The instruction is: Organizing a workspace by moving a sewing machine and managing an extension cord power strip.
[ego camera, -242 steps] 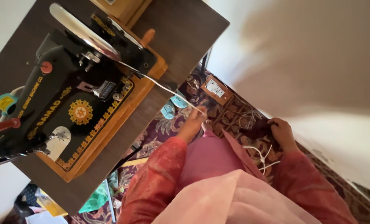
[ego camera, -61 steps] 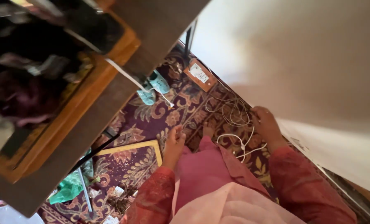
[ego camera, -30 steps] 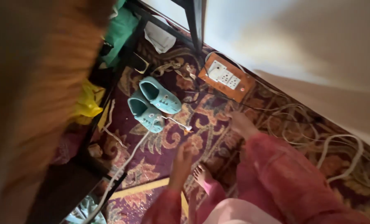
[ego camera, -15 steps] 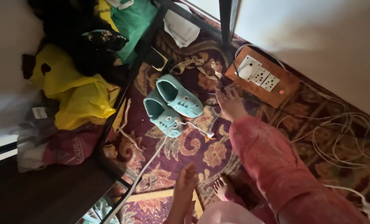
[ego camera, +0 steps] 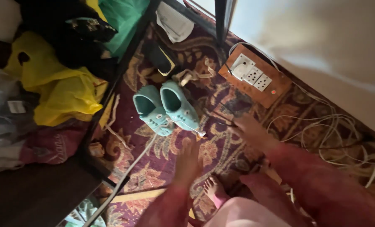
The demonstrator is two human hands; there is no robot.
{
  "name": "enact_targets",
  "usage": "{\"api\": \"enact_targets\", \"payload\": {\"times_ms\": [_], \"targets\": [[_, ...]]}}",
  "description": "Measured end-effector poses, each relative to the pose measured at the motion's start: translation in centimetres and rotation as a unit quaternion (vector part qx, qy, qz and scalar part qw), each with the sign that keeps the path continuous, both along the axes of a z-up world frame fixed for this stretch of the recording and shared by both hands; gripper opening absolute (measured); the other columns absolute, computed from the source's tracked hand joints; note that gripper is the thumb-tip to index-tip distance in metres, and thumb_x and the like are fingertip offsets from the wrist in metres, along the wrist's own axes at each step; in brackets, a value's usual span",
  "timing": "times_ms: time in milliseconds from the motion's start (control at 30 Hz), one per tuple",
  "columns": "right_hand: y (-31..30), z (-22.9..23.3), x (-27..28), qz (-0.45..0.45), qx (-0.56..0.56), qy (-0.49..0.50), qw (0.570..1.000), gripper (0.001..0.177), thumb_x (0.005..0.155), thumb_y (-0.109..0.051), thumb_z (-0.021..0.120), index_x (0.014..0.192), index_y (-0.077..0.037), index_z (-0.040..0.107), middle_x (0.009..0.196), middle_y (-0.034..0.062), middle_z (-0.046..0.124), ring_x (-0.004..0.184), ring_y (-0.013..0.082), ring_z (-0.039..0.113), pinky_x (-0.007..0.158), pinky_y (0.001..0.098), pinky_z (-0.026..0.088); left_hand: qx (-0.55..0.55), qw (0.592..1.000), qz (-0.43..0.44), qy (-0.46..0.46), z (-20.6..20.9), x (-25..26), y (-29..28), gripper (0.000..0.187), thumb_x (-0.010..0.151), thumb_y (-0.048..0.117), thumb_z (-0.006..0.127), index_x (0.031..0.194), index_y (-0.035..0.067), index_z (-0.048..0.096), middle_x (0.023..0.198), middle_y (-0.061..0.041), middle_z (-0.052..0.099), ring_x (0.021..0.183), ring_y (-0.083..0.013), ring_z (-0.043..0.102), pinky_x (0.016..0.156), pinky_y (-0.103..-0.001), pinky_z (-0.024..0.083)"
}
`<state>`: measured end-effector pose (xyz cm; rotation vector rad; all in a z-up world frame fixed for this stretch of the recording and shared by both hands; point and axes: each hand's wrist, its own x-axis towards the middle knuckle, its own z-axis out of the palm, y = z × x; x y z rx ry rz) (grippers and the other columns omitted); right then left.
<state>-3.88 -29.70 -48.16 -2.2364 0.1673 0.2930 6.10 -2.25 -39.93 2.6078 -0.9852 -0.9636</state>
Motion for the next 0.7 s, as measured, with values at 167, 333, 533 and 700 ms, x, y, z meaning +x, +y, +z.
{"api": "enact_targets", "payload": {"times_ms": [167,333,533,700], "targets": [[-3.3,5.0,-3.3,-0.034,0.1,-0.115,0.988,0.023,0.097,-0.021,0.065,0.115,-0.007,0.069,0.09,0.0173,0.061,0.087,0.0392,0.057,0.075,0.0523,0.044,0.006,0.956,-0.181,-0.232,-8.6,4.8,-4.7,0.05,0.094,0.016,0.052,0.142,0.005,0.054,0.16,-0.018,0.04,0.15,-0.0374,0.034,0.121,-0.054,0.028],[-4.9,2.2,-12.9,0.064,0.048,-0.039,0.996,0.032,0.089,-0.033,0.07,0.113,-0.012,0.065,0.09,0.0155,0.061,0.089,0.0375,0.058,0.078,0.0491,0.047,0.158,0.939,-0.186,-0.242,-15.2,6.4,-3.4,0.05,0.094,0.023,0.049,0.142,0.007,0.056,0.151,-0.015,0.052,0.148,-0.0369,0.039,0.122,-0.057,0.023],[-5.6,-0.9,-21.3,0.181,-0.022,0.333,0.925,0.037,0.091,-0.04,0.068,0.126,-0.025,0.065,0.117,0.0069,0.066,0.115,0.0286,0.062,0.096,0.0434,0.051,0.279,0.93,-0.14,-0.195,-13.1,9.6,-0.9,0.048,0.094,0.025,0.048,0.141,0.019,0.059,0.13,-0.016,0.066,0.129,-0.0388,0.053,0.113,-0.066,0.029],[-8.6,-0.3,-15.6,0.141,0.06,0.396,0.906,0.039,0.099,-0.038,0.064,0.135,-0.024,0.06,0.128,0.0069,0.066,0.118,0.0249,0.065,0.102,0.0396,0.05,0.332,0.922,-0.094,-0.176,-13.9,10.3,-2.1,0.035,0.098,0.025,0.051,0.126,0.011,0.067,0.12,-0.013,0.071,0.115,-0.0345,0.062,0.099,-0.057,0.043]]}}
